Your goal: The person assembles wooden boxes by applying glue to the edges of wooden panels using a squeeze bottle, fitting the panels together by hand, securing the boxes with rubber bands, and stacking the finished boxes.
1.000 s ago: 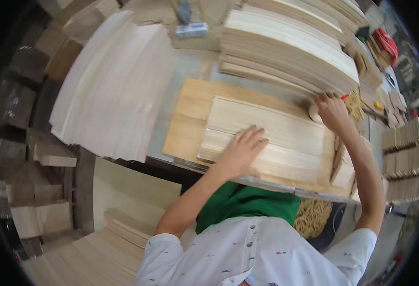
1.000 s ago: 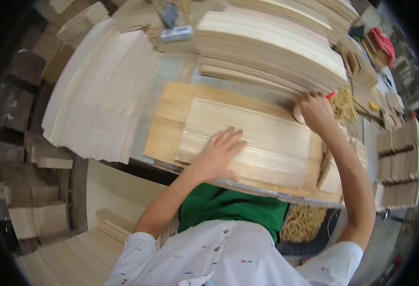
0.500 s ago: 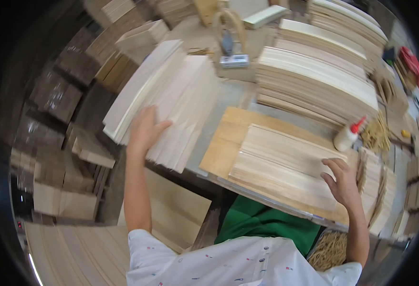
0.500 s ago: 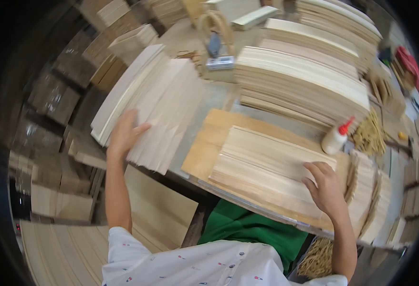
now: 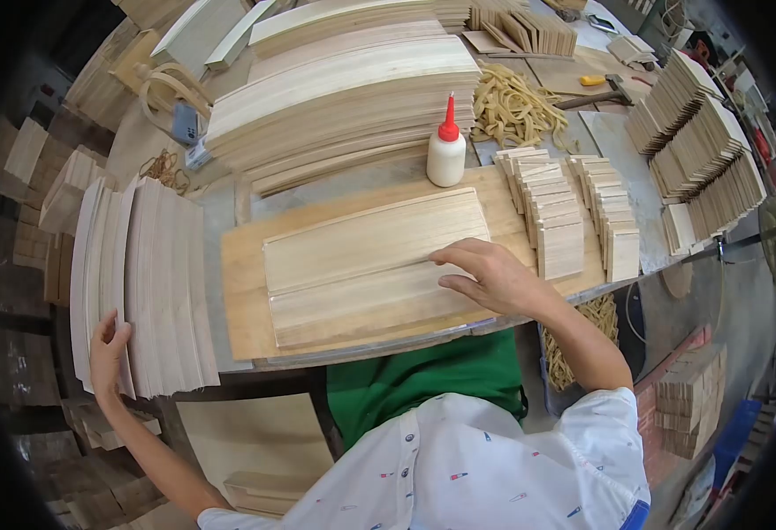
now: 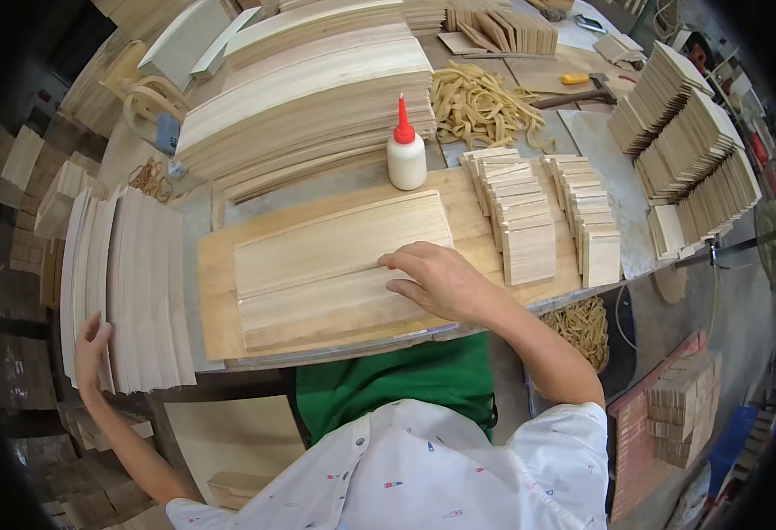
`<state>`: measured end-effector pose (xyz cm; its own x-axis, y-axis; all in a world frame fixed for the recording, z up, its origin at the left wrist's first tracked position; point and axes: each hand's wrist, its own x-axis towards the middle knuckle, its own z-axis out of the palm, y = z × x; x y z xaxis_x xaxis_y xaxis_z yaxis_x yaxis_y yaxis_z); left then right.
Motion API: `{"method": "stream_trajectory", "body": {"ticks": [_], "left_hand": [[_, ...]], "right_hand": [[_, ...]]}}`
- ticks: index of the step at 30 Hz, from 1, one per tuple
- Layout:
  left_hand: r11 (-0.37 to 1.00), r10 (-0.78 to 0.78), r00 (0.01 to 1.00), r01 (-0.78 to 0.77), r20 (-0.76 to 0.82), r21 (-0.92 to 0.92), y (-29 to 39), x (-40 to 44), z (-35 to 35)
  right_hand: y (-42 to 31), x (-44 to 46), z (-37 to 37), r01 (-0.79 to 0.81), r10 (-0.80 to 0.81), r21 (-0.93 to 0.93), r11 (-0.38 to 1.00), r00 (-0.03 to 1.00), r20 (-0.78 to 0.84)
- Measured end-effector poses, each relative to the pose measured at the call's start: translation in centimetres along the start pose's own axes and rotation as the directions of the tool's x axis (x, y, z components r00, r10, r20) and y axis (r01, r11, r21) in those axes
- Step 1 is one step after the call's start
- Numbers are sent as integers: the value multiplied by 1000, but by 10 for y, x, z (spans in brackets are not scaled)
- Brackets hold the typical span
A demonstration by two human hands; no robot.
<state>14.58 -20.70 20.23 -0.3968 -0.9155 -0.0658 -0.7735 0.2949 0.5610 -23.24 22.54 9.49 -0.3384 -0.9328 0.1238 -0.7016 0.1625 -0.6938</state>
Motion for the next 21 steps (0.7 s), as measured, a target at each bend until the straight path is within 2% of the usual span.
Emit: {"method": "stream_trajectory", "body": {"ticks": [3,4,6,7,8,9,10,11,13,17,19,21], "left_hand": [[1000,30,997,-30,72,1,-12,9,-9],[1000,-13,999,13,40,0,-39,23,-15],[997,62,993,-57,-98,56,-40,13,-7],[983,118,989,-103,-89,155,-9,-2,-1],[968,128,991,-113,-49,224,1,-6,1],[940,188,981,-164,-53,298,2,-6,5],[906,256,966,-227,-35,357,2,-6,8],[910,244,969,-210,-50,358,8,-10,10],[918,121,992,-98,-38,385,22,-15,8],[958,133,991,-128,-3,258,7,-8,-10],[758,323,938,-177,-125,628,12,-9,-16],[628,368,891,-26,-267,777,47,-39,-19]], "right_hand": [[-1,0,1,-14,14,13,1000,1000,-14],[-4,-2,2,-1,2,34,999,999,-34],[-3,0,7,-17,18,39,999,999,-40],[-5,0,7,-11,14,58,998,999,-38],[-8,0,7,-23,25,66,998,999,-37],[-10,2,8,22,-20,89,996,1000,-18],[-12,1,6,-5,6,89,996,1000,-8],[-13,2,6,-44,44,81,996,999,-2],[-15,2,8,-42,42,80,996,999,3],[-21,4,8,-33,33,66,997,999,-4],[-19,5,8,-18,20,58,998,999,-25],[-15,-2,-1,-33,38,47,998,995,-96]]}}
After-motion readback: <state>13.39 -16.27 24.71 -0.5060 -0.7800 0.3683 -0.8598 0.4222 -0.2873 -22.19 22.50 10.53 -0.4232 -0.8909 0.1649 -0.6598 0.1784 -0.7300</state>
